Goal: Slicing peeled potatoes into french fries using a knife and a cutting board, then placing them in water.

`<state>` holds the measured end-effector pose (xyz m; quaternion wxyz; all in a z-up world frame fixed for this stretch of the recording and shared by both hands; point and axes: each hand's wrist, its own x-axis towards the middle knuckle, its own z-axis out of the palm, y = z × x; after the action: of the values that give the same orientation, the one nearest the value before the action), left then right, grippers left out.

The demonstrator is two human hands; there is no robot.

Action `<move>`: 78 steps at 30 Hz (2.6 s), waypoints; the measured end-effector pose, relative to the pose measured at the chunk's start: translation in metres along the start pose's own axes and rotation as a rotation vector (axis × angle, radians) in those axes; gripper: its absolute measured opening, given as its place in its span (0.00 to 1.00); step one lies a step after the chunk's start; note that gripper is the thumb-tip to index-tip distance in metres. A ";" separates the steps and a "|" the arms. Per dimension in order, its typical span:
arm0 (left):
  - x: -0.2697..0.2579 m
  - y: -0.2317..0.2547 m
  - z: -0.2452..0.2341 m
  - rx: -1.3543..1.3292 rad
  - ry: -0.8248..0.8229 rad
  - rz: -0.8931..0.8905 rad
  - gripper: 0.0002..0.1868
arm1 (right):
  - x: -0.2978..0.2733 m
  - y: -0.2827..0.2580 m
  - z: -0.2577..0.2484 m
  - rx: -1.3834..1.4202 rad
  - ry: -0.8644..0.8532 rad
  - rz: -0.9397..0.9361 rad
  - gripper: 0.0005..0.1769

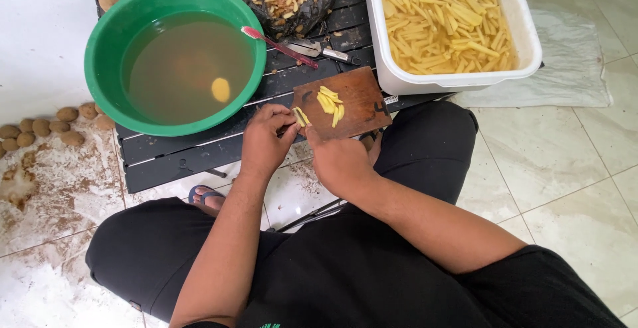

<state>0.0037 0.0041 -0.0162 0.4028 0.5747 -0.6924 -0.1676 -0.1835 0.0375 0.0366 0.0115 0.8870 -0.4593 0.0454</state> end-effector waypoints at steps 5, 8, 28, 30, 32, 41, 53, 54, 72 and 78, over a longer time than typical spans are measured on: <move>0.000 -0.001 0.001 0.014 0.000 0.009 0.07 | 0.010 -0.005 0.005 0.022 -0.028 0.011 0.28; -0.003 -0.001 0.000 0.021 0.006 0.007 0.07 | 0.008 -0.008 0.018 0.051 0.031 0.027 0.28; -0.003 0.006 0.005 0.034 0.055 0.002 0.06 | -0.032 0.015 0.013 0.094 0.030 0.006 0.33; -0.003 -0.001 0.007 0.080 0.065 0.050 0.06 | -0.031 0.025 0.008 0.215 -0.037 0.064 0.31; -0.002 -0.006 0.012 0.130 0.073 0.068 0.05 | -0.032 0.036 0.009 0.192 0.010 0.089 0.29; 0.006 0.018 0.026 0.384 0.055 0.195 0.11 | -0.029 0.070 0.007 0.294 0.199 0.144 0.22; 0.018 0.032 0.022 0.425 -0.032 0.469 0.11 | -0.040 0.082 -0.003 0.112 0.432 -0.072 0.07; 0.018 0.028 0.024 0.427 -0.072 0.487 0.10 | -0.043 0.082 -0.005 0.101 0.439 -0.086 0.05; -0.041 0.009 -0.029 0.594 -0.376 -0.072 0.31 | -0.086 0.130 -0.048 0.771 0.376 0.331 0.14; -0.056 0.034 -0.057 0.344 -0.539 -0.480 0.22 | -0.080 0.138 -0.049 0.924 0.426 0.396 0.14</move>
<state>0.0243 0.0786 0.0227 0.0538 0.7146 -0.6373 -0.2833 -0.3455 0.0255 0.0747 -0.2955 0.6675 -0.5374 0.4223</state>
